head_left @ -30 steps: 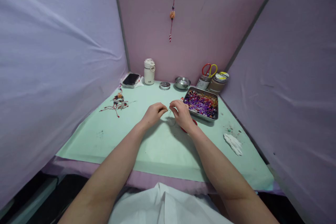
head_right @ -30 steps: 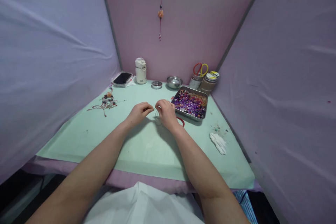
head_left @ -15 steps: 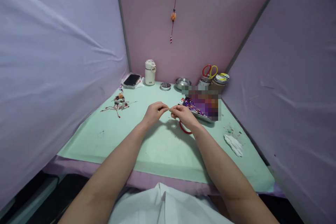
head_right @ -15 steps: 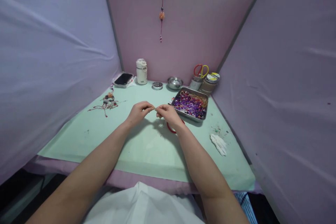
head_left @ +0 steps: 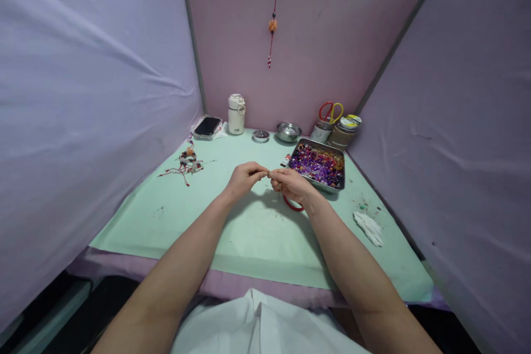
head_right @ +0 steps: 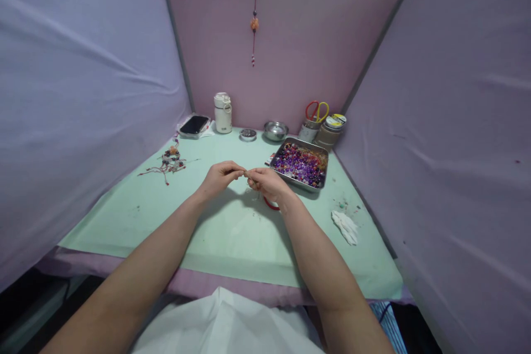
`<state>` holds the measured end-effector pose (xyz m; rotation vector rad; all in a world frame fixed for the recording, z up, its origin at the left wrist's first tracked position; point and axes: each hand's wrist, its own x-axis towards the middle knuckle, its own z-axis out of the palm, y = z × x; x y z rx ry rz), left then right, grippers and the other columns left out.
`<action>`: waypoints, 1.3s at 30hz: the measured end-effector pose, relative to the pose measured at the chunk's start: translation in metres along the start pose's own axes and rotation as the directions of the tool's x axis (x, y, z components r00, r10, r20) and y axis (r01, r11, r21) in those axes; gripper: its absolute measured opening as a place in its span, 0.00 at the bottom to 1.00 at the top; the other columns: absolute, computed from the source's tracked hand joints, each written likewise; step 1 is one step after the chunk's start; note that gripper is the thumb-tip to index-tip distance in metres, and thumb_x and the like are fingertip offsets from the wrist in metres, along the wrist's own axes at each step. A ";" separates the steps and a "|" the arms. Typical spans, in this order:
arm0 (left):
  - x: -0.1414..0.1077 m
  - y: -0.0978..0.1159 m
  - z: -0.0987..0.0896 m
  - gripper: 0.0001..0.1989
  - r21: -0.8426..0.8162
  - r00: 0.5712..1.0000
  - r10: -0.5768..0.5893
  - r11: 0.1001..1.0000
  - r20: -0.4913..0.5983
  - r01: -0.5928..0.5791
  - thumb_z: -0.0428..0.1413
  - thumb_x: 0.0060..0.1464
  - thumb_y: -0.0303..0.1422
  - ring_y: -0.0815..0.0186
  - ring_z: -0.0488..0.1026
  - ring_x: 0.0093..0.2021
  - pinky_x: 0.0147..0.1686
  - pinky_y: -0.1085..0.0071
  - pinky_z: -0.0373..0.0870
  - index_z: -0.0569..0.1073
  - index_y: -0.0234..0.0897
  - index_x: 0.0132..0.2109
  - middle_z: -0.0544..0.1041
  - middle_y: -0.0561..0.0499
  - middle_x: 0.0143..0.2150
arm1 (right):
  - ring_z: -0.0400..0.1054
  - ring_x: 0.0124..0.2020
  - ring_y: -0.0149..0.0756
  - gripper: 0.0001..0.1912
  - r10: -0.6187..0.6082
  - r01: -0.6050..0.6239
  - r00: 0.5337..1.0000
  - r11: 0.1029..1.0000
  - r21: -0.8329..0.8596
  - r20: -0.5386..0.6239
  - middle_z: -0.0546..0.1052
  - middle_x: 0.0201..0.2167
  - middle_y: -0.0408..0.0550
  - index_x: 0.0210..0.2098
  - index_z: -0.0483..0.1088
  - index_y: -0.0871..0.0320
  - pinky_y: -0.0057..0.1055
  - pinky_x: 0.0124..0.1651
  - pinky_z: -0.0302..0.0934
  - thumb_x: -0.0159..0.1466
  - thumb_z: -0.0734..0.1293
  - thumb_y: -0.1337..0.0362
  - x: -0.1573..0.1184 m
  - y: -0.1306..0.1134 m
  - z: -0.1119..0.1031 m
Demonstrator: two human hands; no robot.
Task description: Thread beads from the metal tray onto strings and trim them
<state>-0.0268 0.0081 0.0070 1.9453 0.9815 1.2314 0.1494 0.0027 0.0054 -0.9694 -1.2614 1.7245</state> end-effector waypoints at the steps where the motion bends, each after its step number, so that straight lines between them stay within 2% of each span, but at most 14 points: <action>1: 0.000 0.001 0.000 0.08 -0.015 1.000 -0.010 1.000 0.011 0.010 0.56 0.51 0.33 0.69 0.69 0.31 0.32 0.72 0.64 0.79 0.36 0.34 0.76 0.50 0.30 | 0.54 0.21 0.24 0.17 0.016 -0.016 1.000 1.000 0.010 0.023 0.66 0.18 0.39 0.26 0.68 0.60 0.27 0.27 0.44 0.49 0.74 0.55 0.000 0.000 -0.002; 6: 0.000 0.003 -0.001 0.09 -0.099 0.994 -0.083 0.991 0.076 0.090 0.58 0.49 0.34 0.69 0.68 0.29 0.32 0.72 0.65 0.79 0.35 0.34 0.76 0.50 0.30 | 0.53 0.20 0.23 0.17 0.075 -0.079 0.992 0.997 0.028 0.098 0.65 0.18 0.38 0.26 0.68 0.60 0.27 0.26 0.44 0.49 0.75 0.55 0.000 0.001 -0.006; 11: 0.000 0.005 -0.001 0.09 -0.143 0.986 -0.144 0.977 0.083 0.155 0.58 0.47 0.35 0.69 0.68 0.29 0.32 0.72 0.65 0.78 0.34 0.33 0.77 0.50 0.29 | 0.55 0.21 0.24 0.18 0.102 -0.107 0.990 0.993 0.042 0.100 0.65 0.18 0.38 0.28 0.68 0.60 0.26 0.26 0.47 0.48 0.75 0.55 -0.002 -0.001 -0.004; 16: -0.001 0.008 -0.002 0.10 -0.147 0.982 -0.183 0.971 0.047 0.188 0.59 0.47 0.36 0.69 0.67 0.28 0.31 0.72 0.64 0.78 0.33 0.32 0.75 0.50 0.26 | 0.60 0.27 0.26 0.18 -0.028 0.029 0.998 1.000 0.012 -0.059 0.70 0.26 0.41 0.31 0.69 0.59 0.26 0.30 0.50 0.47 0.76 0.56 -0.001 0.000 0.003; 19: -0.001 0.008 -0.002 0.11 -0.166 0.981 -0.191 0.967 0.017 0.191 0.59 0.46 0.39 0.69 0.66 0.28 0.30 0.72 0.63 0.78 0.34 0.32 0.75 0.50 0.27 | 0.62 0.32 0.28 0.18 -0.101 0.095 0.983 0.994 -0.047 -0.154 0.71 0.30 0.41 0.33 0.70 0.57 0.27 0.33 0.52 0.47 0.76 0.57 0.002 0.002 0.004; 24: 0.001 0.010 -0.001 0.12 -0.209 0.967 -0.255 0.947 -0.023 0.245 0.61 0.44 0.40 0.69 0.66 0.28 0.31 0.71 0.63 0.77 0.34 0.31 0.74 0.51 0.26 | 0.64 0.38 0.32 0.15 -0.203 0.186 0.952 0.978 -0.096 -0.230 0.72 0.34 0.43 0.33 0.71 0.55 0.30 0.40 0.55 0.52 0.71 0.53 0.005 0.003 0.000; 27: 0.001 0.012 -0.002 0.12 -0.225 0.962 -0.270 0.941 -0.042 0.254 0.61 0.43 0.39 0.69 0.66 0.29 0.32 0.70 0.63 0.77 0.34 0.30 0.74 0.51 0.26 | 0.64 0.40 0.35 0.15 -0.245 0.208 0.952 0.958 -0.198 -0.183 0.74 0.35 0.45 0.33 0.71 0.55 0.32 0.43 0.56 0.54 0.69 0.51 0.002 0.000 0.001; 31: 0.001 0.010 -0.002 0.11 -0.237 0.963 -0.267 0.938 -0.029 0.253 0.61 0.43 0.39 0.69 0.66 0.29 0.32 0.70 0.63 0.77 0.34 0.30 0.74 0.51 0.26 | 0.64 0.35 0.33 0.14 -0.271 0.228 0.957 0.926 -0.301 -0.108 0.74 0.30 0.44 0.31 0.72 0.57 0.32 0.42 0.55 0.53 0.70 0.53 -0.002 -0.003 0.006; 34: 0.001 0.006 -0.004 0.12 -0.271 0.961 -0.268 0.922 0.064 0.275 0.61 0.44 0.40 0.70 0.65 0.29 0.32 0.71 0.62 0.76 0.34 0.32 0.73 0.51 0.27 | 0.63 0.32 0.32 0.12 -0.303 0.254 0.945 0.917 -0.309 -0.123 0.72 0.28 0.43 0.30 0.70 0.57 0.31 0.39 0.55 0.55 0.68 0.54 -0.004 -0.005 0.007; 37: 0.000 0.005 -0.007 0.14 -0.317 0.945 -0.277 0.892 0.176 0.321 0.61 0.44 0.42 0.71 0.63 0.29 0.31 0.72 0.61 0.76 0.34 0.32 0.72 0.51 0.27 | 0.62 0.31 0.31 0.11 -0.331 0.295 0.942 0.898 -0.326 -0.060 0.71 0.27 0.42 0.30 0.69 0.57 0.30 0.37 0.55 0.57 0.66 0.55 -0.004 -0.007 0.007; 39: 0.000 0.007 -0.008 0.14 -0.371 0.938 -0.274 0.865 0.212 0.336 0.62 0.43 0.42 0.71 0.62 0.29 0.30 0.73 0.60 0.76 0.35 0.31 0.72 0.51 0.29 | 0.61 0.30 0.31 0.10 -0.345 0.311 0.938 0.875 -0.370 -0.028 0.70 0.26 0.42 0.31 0.68 0.57 0.30 0.36 0.55 0.56 0.66 0.56 -0.004 -0.007 0.006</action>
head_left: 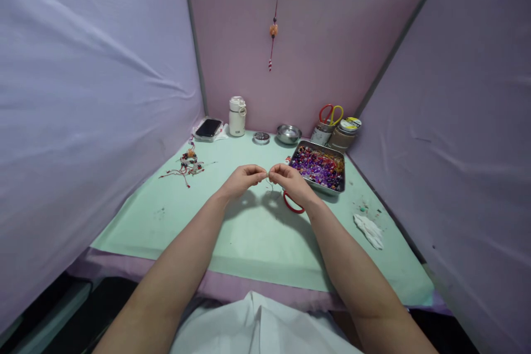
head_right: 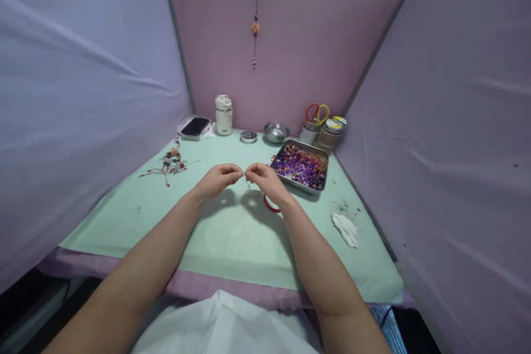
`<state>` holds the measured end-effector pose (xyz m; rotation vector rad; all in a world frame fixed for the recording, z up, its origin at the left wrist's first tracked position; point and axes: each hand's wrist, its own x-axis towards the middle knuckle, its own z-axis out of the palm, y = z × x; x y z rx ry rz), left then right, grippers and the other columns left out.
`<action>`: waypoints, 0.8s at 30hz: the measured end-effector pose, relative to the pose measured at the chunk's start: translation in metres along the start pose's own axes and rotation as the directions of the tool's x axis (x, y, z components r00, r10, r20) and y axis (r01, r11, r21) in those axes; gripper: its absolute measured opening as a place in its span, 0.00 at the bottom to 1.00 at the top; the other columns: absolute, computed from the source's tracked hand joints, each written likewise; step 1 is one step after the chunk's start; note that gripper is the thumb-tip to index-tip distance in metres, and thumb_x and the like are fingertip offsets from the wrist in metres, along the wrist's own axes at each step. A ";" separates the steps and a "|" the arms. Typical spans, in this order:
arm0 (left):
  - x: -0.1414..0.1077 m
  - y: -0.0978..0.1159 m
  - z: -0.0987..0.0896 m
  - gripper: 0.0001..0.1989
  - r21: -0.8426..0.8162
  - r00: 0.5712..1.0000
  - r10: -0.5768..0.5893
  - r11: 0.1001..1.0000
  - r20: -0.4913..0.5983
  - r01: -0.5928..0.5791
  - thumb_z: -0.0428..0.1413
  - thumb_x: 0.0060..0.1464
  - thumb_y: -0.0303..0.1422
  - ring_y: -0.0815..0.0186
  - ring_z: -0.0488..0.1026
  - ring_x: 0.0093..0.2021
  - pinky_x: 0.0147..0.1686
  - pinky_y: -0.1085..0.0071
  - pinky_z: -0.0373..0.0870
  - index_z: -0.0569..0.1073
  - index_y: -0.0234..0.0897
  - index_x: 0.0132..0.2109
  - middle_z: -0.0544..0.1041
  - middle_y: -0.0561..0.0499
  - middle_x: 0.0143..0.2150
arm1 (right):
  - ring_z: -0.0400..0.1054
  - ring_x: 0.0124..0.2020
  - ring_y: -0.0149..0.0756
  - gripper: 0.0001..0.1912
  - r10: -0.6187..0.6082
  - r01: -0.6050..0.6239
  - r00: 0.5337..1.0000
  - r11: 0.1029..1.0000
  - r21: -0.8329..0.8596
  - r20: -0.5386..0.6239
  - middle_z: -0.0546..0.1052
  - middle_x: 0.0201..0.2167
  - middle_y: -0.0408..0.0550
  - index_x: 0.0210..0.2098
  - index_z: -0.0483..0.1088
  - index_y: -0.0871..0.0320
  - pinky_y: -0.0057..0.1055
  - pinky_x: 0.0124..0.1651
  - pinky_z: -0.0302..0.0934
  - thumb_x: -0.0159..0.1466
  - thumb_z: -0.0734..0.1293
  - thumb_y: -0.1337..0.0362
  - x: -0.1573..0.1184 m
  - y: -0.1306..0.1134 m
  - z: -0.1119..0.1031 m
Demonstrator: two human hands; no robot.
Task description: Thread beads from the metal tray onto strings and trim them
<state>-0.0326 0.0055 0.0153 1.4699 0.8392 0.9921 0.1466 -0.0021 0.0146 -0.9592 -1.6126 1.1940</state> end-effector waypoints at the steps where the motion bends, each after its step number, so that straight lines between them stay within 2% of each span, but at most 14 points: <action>1: -0.001 0.002 0.000 0.13 -0.042 1.000 0.002 0.999 0.008 -0.002 0.63 0.42 0.42 0.72 0.62 0.29 0.30 0.73 0.59 0.76 0.35 0.30 0.72 0.51 0.31 | 0.61 0.30 0.31 0.10 -0.011 0.011 1.000 0.999 -0.042 -0.001 0.70 0.26 0.42 0.31 0.68 0.57 0.30 0.36 0.55 0.56 0.66 0.56 0.000 0.000 0.000; 6: -0.004 0.007 0.000 0.11 -0.239 1.000 0.004 0.971 -0.003 -0.004 0.65 0.41 0.38 0.74 0.64 0.33 0.31 0.74 0.60 0.77 0.35 0.28 0.73 0.47 0.47 | 0.61 0.28 0.32 0.06 -0.082 0.062 0.995 0.950 -0.306 -0.055 0.70 0.24 0.41 0.29 0.68 0.56 0.30 0.36 0.54 0.57 0.64 0.61 0.002 0.006 -0.003; 8: -0.004 0.008 0.000 0.10 -0.271 1.000 -0.008 0.963 -0.015 0.003 0.65 0.41 0.38 0.73 0.64 0.33 0.31 0.73 0.61 0.77 0.35 0.28 0.73 0.46 0.49 | 0.62 0.28 0.33 0.05 -0.100 0.063 0.992 0.917 -0.394 -0.075 0.71 0.24 0.41 0.29 0.69 0.56 0.31 0.36 0.54 0.58 0.63 0.62 0.003 0.009 -0.004; 11: -0.004 0.007 -0.002 0.11 -0.308 0.998 -0.015 0.951 -0.060 -0.004 0.66 0.39 0.38 0.73 0.65 0.33 0.31 0.74 0.61 0.77 0.34 0.28 0.75 0.46 0.43 | 0.63 0.28 0.34 0.04 -0.120 0.037 0.986 0.831 -0.556 -0.114 0.73 0.25 0.43 0.28 0.69 0.56 0.31 0.35 0.53 0.58 0.63 0.65 0.003 0.013 -0.007; 14: -0.002 0.006 -0.001 0.12 -0.340 0.994 -0.022 0.940 -0.107 -0.015 0.66 0.38 0.37 0.72 0.65 0.33 0.31 0.74 0.62 0.77 0.35 0.28 0.75 0.48 0.38 | 0.64 0.29 0.35 0.05 -0.130 -0.009 0.982 0.699 -0.715 -0.140 0.74 0.26 0.45 0.27 0.69 0.55 0.31 0.34 0.51 0.59 0.63 0.68 0.003 0.018 -0.009; 18: 0.001 0.005 0.001 0.13 -0.342 0.983 -0.057 0.940 -0.175 -0.006 0.67 0.35 0.38 0.73 0.65 0.32 0.31 0.75 0.61 0.77 0.35 0.29 0.75 0.50 0.34 | 0.65 0.32 0.38 0.06 -0.134 -0.013 0.985 0.580 -0.814 -0.111 0.75 0.30 0.49 0.29 0.70 0.56 0.32 0.36 0.52 0.57 0.63 0.72 0.003 0.024 -0.012; 21: 0.004 0.002 0.001 0.15 -0.291 0.971 -0.081 0.957 -0.226 0.012 0.67 0.34 0.39 0.72 0.65 0.32 0.30 0.74 0.60 0.77 0.35 0.29 0.75 0.49 0.32 | 0.65 0.34 0.37 0.11 -0.182 0.049 0.980 0.609 -0.791 -0.079 0.74 0.34 0.50 0.32 0.70 0.57 0.32 0.39 0.55 0.54 0.60 0.76 0.003 0.025 -0.010; 24: 0.006 -0.003 0.001 0.15 -0.244 0.970 -0.081 0.970 -0.231 0.023 0.67 0.35 0.40 0.72 0.66 0.31 0.30 0.74 0.59 0.76 0.35 0.30 0.75 0.50 0.31 | 0.64 0.34 0.35 0.11 -0.215 0.093 0.969 0.768 -0.634 -0.118 0.73 0.35 0.48 0.34 0.70 0.57 0.33 0.42 0.56 0.56 0.59 0.73 0.003 0.018 -0.004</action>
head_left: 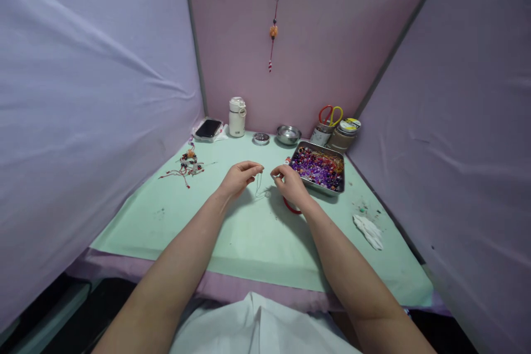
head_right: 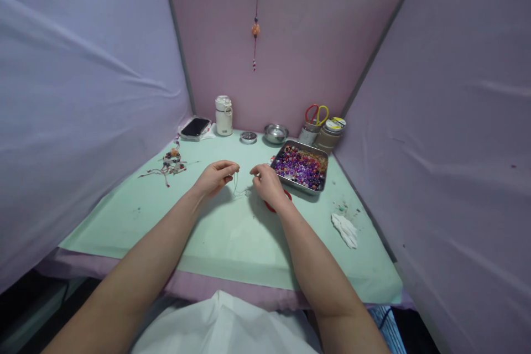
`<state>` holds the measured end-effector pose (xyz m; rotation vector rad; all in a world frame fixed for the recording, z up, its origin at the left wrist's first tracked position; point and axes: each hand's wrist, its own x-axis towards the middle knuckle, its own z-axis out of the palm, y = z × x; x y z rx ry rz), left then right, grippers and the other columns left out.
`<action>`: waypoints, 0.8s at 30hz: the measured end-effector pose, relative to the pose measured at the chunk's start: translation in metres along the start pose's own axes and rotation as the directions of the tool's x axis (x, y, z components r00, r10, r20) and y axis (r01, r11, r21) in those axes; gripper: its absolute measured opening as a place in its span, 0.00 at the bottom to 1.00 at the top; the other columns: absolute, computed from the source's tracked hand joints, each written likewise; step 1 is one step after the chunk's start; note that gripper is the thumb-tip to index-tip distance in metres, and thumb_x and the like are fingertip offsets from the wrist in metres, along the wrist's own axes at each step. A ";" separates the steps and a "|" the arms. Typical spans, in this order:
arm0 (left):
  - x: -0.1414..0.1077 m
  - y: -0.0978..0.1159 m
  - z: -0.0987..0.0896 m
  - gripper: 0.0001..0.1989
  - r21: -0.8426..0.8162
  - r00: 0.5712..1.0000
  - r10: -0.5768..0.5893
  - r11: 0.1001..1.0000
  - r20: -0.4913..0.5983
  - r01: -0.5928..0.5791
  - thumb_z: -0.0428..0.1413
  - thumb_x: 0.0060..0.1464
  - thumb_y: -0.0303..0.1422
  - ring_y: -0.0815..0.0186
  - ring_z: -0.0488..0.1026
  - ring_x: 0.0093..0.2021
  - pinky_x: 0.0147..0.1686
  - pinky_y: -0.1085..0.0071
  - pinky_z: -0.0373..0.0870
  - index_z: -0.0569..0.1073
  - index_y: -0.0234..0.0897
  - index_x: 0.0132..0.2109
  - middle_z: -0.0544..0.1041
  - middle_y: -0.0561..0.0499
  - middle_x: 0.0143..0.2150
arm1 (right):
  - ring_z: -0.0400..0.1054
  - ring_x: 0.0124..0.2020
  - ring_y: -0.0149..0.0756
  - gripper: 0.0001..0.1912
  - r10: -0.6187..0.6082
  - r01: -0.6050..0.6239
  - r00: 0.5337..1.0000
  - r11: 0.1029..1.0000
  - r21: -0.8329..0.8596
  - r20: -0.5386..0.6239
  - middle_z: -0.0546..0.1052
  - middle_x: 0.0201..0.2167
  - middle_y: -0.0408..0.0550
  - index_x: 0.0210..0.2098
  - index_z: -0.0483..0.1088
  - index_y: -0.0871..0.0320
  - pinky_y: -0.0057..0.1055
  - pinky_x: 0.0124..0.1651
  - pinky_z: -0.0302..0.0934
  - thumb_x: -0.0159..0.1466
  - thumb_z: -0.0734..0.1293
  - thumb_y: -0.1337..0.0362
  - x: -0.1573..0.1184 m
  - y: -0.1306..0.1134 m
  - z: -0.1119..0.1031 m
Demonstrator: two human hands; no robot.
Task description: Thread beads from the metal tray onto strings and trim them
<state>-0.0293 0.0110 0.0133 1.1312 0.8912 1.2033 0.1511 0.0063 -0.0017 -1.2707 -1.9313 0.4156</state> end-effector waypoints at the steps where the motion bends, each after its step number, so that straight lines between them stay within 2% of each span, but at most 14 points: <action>1: 0.001 -0.001 0.000 0.15 0.013 1.000 0.000 1.000 0.001 0.000 0.67 0.36 0.40 0.72 0.66 0.31 0.30 0.74 0.59 0.76 0.35 0.30 0.75 0.50 0.30 | 0.64 0.34 0.35 0.09 0.024 -0.024 1.000 0.994 0.107 -0.004 0.74 0.34 0.47 0.33 0.71 0.57 0.32 0.42 0.57 0.57 0.60 0.70 0.000 -0.005 0.000; 3: 0.002 -0.004 -0.001 0.15 0.035 1.000 -0.001 0.999 -0.006 0.002 0.66 0.36 0.40 0.72 0.66 0.31 0.30 0.74 0.58 0.77 0.35 0.30 0.74 0.51 0.30 | 0.64 0.33 0.34 0.07 0.080 -0.090 0.996 0.946 0.310 0.046 0.74 0.32 0.45 0.33 0.71 0.57 0.31 0.40 0.57 0.59 0.62 0.62 -0.001 -0.015 0.002; 5: 0.002 -0.005 -0.001 0.15 0.055 1.000 -0.003 0.998 -0.011 0.004 0.66 0.36 0.41 0.71 0.66 0.31 0.30 0.74 0.58 0.77 0.36 0.31 0.74 0.51 0.30 | 0.64 0.33 0.33 0.10 0.105 -0.146 0.987 0.889 0.434 0.118 0.74 0.31 0.45 0.33 0.71 0.57 0.30 0.38 0.57 0.58 0.64 0.57 -0.003 -0.023 0.005; 7: 0.001 -0.006 0.000 0.15 0.070 1.000 -0.005 0.998 -0.012 0.006 0.66 0.37 0.41 0.72 0.66 0.30 0.30 0.74 0.58 0.77 0.36 0.31 0.75 0.51 0.29 | 0.63 0.32 0.33 0.12 0.123 -0.190 0.979 0.850 0.491 0.164 0.73 0.30 0.44 0.31 0.71 0.57 0.30 0.37 0.56 0.57 0.66 0.55 -0.006 -0.028 0.009; 9: 0.000 -0.005 0.001 0.15 0.072 1.000 -0.013 0.997 -0.016 0.014 0.65 0.37 0.41 0.72 0.64 0.29 0.28 0.74 0.58 0.77 0.35 0.31 0.74 0.51 0.29 | 0.62 0.30 0.32 0.11 0.137 -0.206 0.975 0.850 0.485 0.173 0.72 0.28 0.43 0.29 0.70 0.57 0.30 0.36 0.56 0.57 0.65 0.55 -0.007 -0.028 0.012; 11: -0.001 -0.003 0.001 0.16 0.042 0.999 -0.035 0.998 -0.024 0.036 0.66 0.36 0.41 0.73 0.63 0.27 0.26 0.75 0.57 0.77 0.35 0.31 0.73 0.51 0.28 | 0.63 0.30 0.32 0.08 0.120 -0.154 0.987 0.913 0.378 0.111 0.72 0.27 0.43 0.27 0.69 0.57 0.30 0.37 0.56 0.58 0.64 0.59 -0.007 -0.024 0.013; 13: -0.001 -0.002 0.002 0.17 -0.019 0.997 -0.070 0.997 -0.039 0.069 0.67 0.35 0.41 0.75 0.61 0.26 0.24 0.76 0.55 0.76 0.35 0.31 0.72 0.52 0.28 | 0.63 0.31 0.34 0.05 0.062 -0.059 0.998 0.987 0.149 -0.016 0.72 0.29 0.45 0.27 0.69 0.56 0.32 0.39 0.56 0.58 0.63 0.64 -0.005 -0.017 0.011; 15: -0.001 0.000 0.001 0.17 -0.085 0.993 -0.108 0.991 -0.050 0.104 0.68 0.33 0.39 0.76 0.60 0.25 0.22 0.77 0.52 0.76 0.34 0.31 0.70 0.53 0.27 | 0.63 0.34 0.37 0.06 0.007 -0.020 0.992 0.994 -0.105 -0.128 0.71 0.31 0.48 0.28 0.69 0.56 0.34 0.40 0.56 0.59 0.61 0.67 -0.004 -0.008 0.007; 17: 0.000 0.000 0.001 0.17 -0.134 0.989 -0.138 0.982 -0.053 0.130 0.68 0.32 0.38 0.77 0.58 0.23 0.19 0.77 0.48 0.75 0.33 0.30 0.69 0.54 0.25 | 0.63 0.36 0.40 0.07 -0.011 -0.037 0.984 0.963 -0.266 -0.177 0.70 0.33 0.51 0.30 0.70 0.57 0.35 0.40 0.56 0.60 0.60 0.68 -0.003 0.001 0.002; 20: 0.000 -0.001 0.000 0.18 -0.178 0.986 -0.161 0.972 -0.043 0.151 0.69 0.30 0.36 0.78 0.56 0.22 0.18 0.78 0.44 0.74 0.33 0.29 0.67 0.54 0.25 | 0.64 0.39 0.42 0.11 -0.035 -0.019 0.987 0.943 -0.332 -0.157 0.68 0.39 0.55 0.38 0.70 0.59 0.37 0.41 0.58 0.58 0.60 0.72 -0.002 0.007 0.000; 24: 0.001 -0.005 -0.002 0.17 -0.187 0.984 -0.179 0.967 -0.002 0.176 0.68 0.32 0.37 0.78 0.56 0.22 0.17 0.78 0.43 0.73 0.33 0.29 0.68 0.54 0.26 | 0.64 0.40 0.40 0.18 -0.190 0.163 0.974 0.965 -0.204 -0.124 0.65 0.45 0.54 0.48 0.67 0.58 0.36 0.43 0.61 0.59 0.61 0.69 -0.006 -0.003 0.006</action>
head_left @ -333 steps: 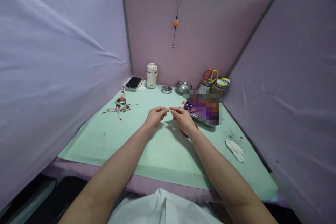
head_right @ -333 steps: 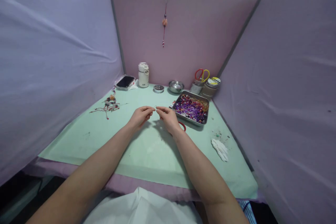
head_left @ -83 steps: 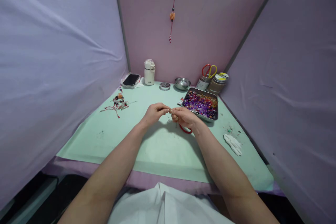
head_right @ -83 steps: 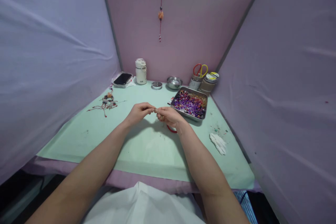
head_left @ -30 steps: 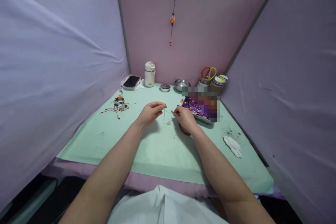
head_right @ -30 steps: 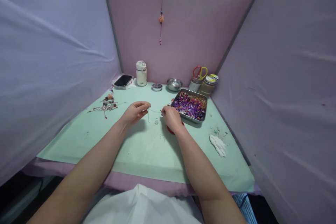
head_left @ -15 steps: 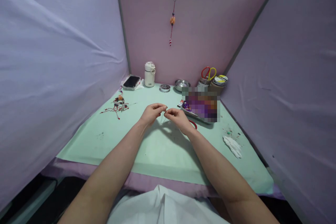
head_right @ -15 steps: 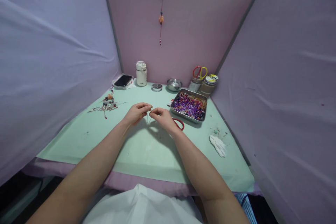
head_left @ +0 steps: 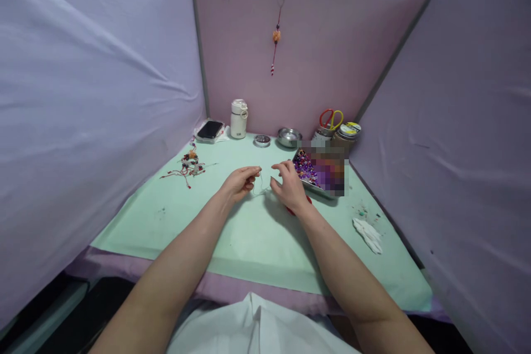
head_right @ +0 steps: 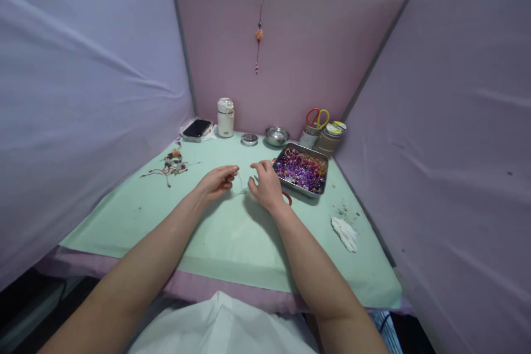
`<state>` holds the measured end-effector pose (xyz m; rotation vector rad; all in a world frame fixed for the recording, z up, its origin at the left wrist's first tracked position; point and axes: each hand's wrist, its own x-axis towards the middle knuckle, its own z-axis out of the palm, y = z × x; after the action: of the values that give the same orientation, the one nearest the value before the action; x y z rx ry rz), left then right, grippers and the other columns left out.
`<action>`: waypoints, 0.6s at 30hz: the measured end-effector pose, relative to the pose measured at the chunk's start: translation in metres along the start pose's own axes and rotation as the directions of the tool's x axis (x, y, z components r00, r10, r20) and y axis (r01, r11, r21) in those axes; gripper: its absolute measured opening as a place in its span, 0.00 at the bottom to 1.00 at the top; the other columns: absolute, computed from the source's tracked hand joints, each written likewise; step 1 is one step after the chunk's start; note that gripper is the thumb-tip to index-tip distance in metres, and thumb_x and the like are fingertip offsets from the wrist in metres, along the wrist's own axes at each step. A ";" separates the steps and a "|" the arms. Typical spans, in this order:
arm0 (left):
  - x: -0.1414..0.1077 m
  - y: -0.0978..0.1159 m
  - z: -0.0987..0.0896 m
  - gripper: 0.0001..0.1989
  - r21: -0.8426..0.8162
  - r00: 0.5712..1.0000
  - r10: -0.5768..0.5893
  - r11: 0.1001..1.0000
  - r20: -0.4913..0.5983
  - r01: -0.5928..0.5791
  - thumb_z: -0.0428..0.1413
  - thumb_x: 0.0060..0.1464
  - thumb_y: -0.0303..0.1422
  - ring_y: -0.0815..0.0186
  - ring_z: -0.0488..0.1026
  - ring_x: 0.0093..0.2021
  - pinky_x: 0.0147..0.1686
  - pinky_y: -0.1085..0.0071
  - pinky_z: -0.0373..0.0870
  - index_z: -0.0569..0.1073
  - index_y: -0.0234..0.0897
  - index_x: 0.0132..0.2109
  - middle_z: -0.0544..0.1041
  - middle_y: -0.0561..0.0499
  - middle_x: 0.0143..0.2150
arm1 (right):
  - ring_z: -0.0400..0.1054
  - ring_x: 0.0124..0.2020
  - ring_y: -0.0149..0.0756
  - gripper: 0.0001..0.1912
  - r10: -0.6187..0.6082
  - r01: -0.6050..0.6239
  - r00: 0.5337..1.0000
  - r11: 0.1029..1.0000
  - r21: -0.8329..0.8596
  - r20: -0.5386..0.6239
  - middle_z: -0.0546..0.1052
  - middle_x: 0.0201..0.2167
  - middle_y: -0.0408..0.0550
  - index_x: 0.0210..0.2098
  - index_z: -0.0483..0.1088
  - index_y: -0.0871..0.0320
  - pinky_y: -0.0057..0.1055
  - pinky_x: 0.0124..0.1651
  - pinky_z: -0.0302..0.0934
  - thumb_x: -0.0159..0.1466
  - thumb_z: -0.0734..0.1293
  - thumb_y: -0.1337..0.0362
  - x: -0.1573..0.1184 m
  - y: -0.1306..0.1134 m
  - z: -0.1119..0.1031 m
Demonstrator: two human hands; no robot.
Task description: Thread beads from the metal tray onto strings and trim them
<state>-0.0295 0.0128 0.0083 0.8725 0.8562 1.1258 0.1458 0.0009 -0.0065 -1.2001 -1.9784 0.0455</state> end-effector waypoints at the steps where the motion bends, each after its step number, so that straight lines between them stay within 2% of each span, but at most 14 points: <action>1: 0.001 -0.001 -0.001 0.17 0.006 1.000 -0.004 1.000 0.013 0.004 0.68 0.32 0.37 0.78 0.55 0.22 0.17 0.77 0.43 0.73 0.33 0.29 0.68 0.54 0.26 | 0.64 0.41 0.39 0.18 -0.060 0.060 0.998 0.997 0.039 -0.003 0.65 0.45 0.54 0.49 0.66 0.57 0.36 0.45 0.61 0.60 0.61 0.69 -0.001 -0.004 0.001; 3: 0.002 -0.004 -0.002 0.15 0.025 0.999 -0.016 1.000 0.032 0.015 0.67 0.34 0.37 0.77 0.54 0.21 0.17 0.76 0.42 0.73 0.34 0.28 0.66 0.55 0.24 | 0.63 0.43 0.39 0.18 -0.160 0.159 0.987 0.985 0.071 0.011 0.65 0.45 0.52 0.50 0.67 0.54 0.35 0.46 0.61 0.61 0.59 0.71 -0.003 -0.012 0.004; 6: 0.004 -0.009 -0.001 0.12 0.048 0.999 -0.036 0.998 0.039 0.034 0.65 0.37 0.37 0.76 0.53 0.20 0.17 0.75 0.43 0.73 0.35 0.27 0.61 0.57 0.20 | 0.63 0.44 0.38 0.20 -0.226 0.223 0.972 0.974 0.046 0.061 0.65 0.44 0.51 0.48 0.70 0.51 0.33 0.44 0.61 0.62 0.57 0.74 -0.005 -0.018 0.008; 12: 0.005 -0.016 0.000 0.09 0.037 0.995 -0.058 0.998 0.083 0.055 0.63 0.39 0.35 0.76 0.52 0.20 0.17 0.74 0.41 0.73 0.35 0.27 0.61 0.58 0.20 | 0.62 0.45 0.40 0.14 -0.201 0.203 0.973 0.979 -0.006 0.115 0.67 0.45 0.52 0.40 0.74 0.53 0.34 0.42 0.59 0.62 0.59 0.71 -0.005 -0.017 0.010; 15: 0.006 -0.019 0.000 0.09 0.004 0.992 -0.080 0.997 0.102 0.080 0.63 0.40 0.34 0.77 0.52 0.19 0.17 0.75 0.41 0.73 0.34 0.28 0.63 0.57 0.20 | 0.62 0.45 0.40 0.11 -0.198 0.194 0.973 0.980 0.038 0.120 0.69 0.44 0.51 0.38 0.74 0.52 0.35 0.43 0.60 0.63 0.60 0.67 -0.006 -0.019 0.011; 18: 0.008 -0.021 0.000 0.08 -0.006 0.990 -0.073 0.997 0.117 0.074 0.62 0.39 0.33 0.77 0.56 0.20 0.17 0.76 0.45 0.74 0.33 0.28 0.68 0.55 0.23 | 0.62 0.46 0.41 0.10 -0.241 0.230 0.962 0.969 0.095 0.131 0.70 0.44 0.51 0.37 0.74 0.53 0.36 0.45 0.60 0.64 0.60 0.65 -0.008 -0.026 0.011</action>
<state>-0.0203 0.0162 -0.0120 0.8822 0.7790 1.0044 0.1215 -0.0155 -0.0084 -0.9257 -2.2106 0.0894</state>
